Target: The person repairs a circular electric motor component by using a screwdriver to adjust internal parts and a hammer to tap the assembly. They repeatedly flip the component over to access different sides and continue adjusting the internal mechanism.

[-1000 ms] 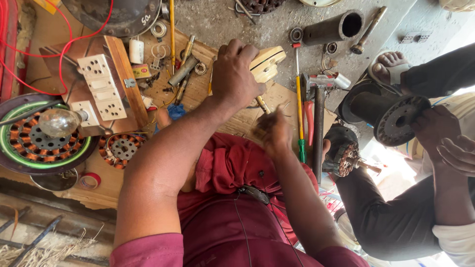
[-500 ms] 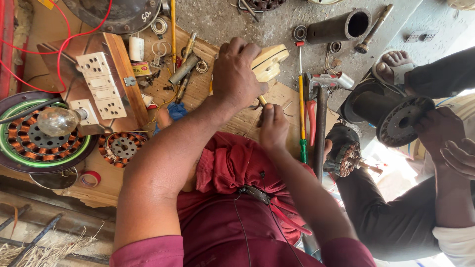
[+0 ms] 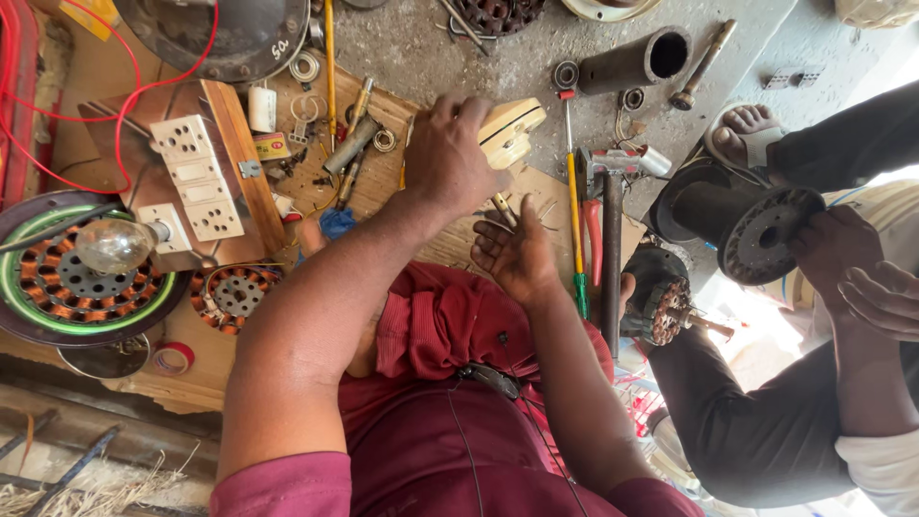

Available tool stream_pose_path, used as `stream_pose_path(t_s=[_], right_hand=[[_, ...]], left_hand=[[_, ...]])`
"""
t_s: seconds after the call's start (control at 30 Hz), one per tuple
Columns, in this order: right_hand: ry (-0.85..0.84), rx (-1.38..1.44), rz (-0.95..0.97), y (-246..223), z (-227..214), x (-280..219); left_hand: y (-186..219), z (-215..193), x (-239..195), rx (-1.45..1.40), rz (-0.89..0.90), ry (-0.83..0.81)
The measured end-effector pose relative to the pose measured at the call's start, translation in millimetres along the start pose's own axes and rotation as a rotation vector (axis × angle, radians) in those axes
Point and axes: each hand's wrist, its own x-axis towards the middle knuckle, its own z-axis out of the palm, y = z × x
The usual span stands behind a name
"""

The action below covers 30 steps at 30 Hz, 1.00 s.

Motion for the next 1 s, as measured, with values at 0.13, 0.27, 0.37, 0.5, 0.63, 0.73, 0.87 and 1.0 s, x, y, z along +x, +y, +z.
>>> stream_pose_path(t_s=[0.13,0.27,0.37,0.5,0.63,0.73,0.87,1.0], right_hand=[[-0.008,-0.135,-0.268,-13.1,29.8,-14.4],[0.178,-0.573,-0.521,-46.8,65.8,-27.7],[0.223,-0.848,-0.561,-60.1,87.2,-37.7],[0.300,-1.104,-0.502,-57.3,109.5,-34.9],[0.278,-1.129,-0.509,-44.8,92.5,-25.2],[0.032,-0.900,-0.469,-47.2,63.8,-14.4],[0.207,-1.083,-0.566,-44.9,13.9,-10.7],[0.431,-0.665,-0.686,-34.7,-6.0,10.5]], left_hand=[[-8.8,-10.4,-7.6,-0.208,-0.180,-0.065],[-38.6,-8.5,-35.2,-0.627,-0.435,0.057],[-50.1,23.5,-52.0,-1.053,-0.578,0.042],[-61.9,61.2,-64.0,-1.075,-0.840,-0.084],[-83.0,82.8,-72.2,-0.668,-0.961,-0.173],[-101.1,88.3,-69.6,-0.474,-0.760,0.228],[-110.2,84.6,-67.9,-0.300,-0.545,0.567],[-91.4,71.4,-61.1,-0.669,-0.708,0.287]])
